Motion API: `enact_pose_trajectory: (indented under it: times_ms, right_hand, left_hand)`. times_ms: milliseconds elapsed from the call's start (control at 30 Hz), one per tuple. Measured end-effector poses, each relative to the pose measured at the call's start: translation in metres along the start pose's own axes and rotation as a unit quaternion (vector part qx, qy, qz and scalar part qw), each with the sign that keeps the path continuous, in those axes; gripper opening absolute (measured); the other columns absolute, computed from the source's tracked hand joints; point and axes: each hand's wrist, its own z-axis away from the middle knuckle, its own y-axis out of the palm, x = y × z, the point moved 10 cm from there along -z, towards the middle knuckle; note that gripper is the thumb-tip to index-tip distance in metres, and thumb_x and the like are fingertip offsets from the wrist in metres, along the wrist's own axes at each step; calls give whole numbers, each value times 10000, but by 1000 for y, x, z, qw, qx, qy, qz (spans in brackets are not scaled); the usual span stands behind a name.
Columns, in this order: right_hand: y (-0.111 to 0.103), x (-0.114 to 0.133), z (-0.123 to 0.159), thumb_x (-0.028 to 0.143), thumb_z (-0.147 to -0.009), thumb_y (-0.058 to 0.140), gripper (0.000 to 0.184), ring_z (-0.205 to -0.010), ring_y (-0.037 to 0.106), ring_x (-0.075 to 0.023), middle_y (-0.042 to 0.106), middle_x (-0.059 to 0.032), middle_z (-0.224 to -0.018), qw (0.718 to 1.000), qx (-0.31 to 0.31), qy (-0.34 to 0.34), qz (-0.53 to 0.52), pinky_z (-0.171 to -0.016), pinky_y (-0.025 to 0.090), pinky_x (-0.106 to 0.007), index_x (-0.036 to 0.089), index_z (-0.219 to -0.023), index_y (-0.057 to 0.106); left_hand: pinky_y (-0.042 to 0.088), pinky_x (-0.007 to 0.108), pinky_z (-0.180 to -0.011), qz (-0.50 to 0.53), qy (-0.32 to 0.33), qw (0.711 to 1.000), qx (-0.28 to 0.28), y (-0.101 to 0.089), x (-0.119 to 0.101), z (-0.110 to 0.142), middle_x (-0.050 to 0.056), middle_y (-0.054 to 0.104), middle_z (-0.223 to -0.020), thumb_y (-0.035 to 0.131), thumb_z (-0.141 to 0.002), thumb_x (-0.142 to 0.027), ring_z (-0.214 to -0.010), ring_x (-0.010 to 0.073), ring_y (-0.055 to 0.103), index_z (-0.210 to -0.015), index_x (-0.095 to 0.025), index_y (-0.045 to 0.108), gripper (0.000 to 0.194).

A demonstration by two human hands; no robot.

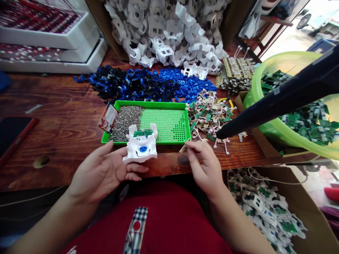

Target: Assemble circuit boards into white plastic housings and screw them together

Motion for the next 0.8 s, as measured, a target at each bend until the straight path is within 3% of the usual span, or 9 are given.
enact_pose_trajectory:
  times_ms: [100, 167, 233, 333, 500, 700, 800]
  right_hand:
    - [16, -3, 4, 219, -860, 513, 224, -906, 582, -118, 592, -36, -1017, 992, 50, 46, -102, -772, 510, -250, 245, -1078, 560]
    - [29, -4, 7, 231, -859, 522, 195, -860, 601, -100, 609, -27, -991, 979, 95, 75, -165, -719, 521, -208, 239, -1049, 561]
    - [44, -3, 14, 242, -851, 538, 160, -790, 613, -85, 625, -17, -920, 958, 151, 102, -220, -674, 523, -180, 224, -1007, 571]
    - [67, 1, 28, 255, -843, 553, 156, -709, 616, -81, 624, -17, -823, 916, 241, 140, -288, -645, 530, -185, 191, -984, 575]
    - [86, 9, 45, 274, -859, 527, 167, -722, 609, -80, 611, -30, -862, 872, 305, 170, -344, -659, 535, -205, 180, -995, 547]
    - [81, 10, 45, 224, -866, 513, 145, -790, 583, -70, 583, -13, -892, 894, 288, 159, -303, -726, 505, -193, 206, -1009, 527]
    - [74, 11, 41, 195, -843, 537, 228, -888, 566, -101, 576, -35, -973, 926, 278, 117, -229, -815, 491, -241, 216, -1070, 525]
  left_hand:
    - [503, 365, -650, 20, 27, 999, -23, -7, 0, 5, 178, 642, -1075, 327, -837, -539, -804, 263, 639, -1169, -103, 526, 583]
    - [499, 351, -647, 7, 33, 998, -51, -14, 6, 9, 155, 648, -1040, 371, -848, -490, -791, 245, 637, -1121, -122, 543, 489]
    - [493, 317, -653, -47, -2, 997, -60, -16, 22, 13, 122, 659, -990, 476, -841, -382, -773, 211, 639, -1054, -140, 566, 334]
    - [483, 290, -751, -156, -39, 987, -26, -7, 42, 15, 86, 669, -979, 601, -798, -240, -809, 167, 636, -1023, -156, 591, 240]
    - [467, 304, -867, -187, 43, 981, 10, 16, 38, 8, 52, 636, -1120, 639, -775, -201, -911, 158, 628, -1143, -235, 565, 376]
    - [480, 273, -838, -258, 92, 960, -51, 8, 28, 6, 42, 700, -968, 646, -765, -208, -888, 168, 643, -929, -186, 670, 168]
    - [486, 268, -833, -266, 107, 955, -74, 3, 23, 10, 33, 713, -959, 654, -758, -210, -890, 171, 649, -913, -195, 679, 158]
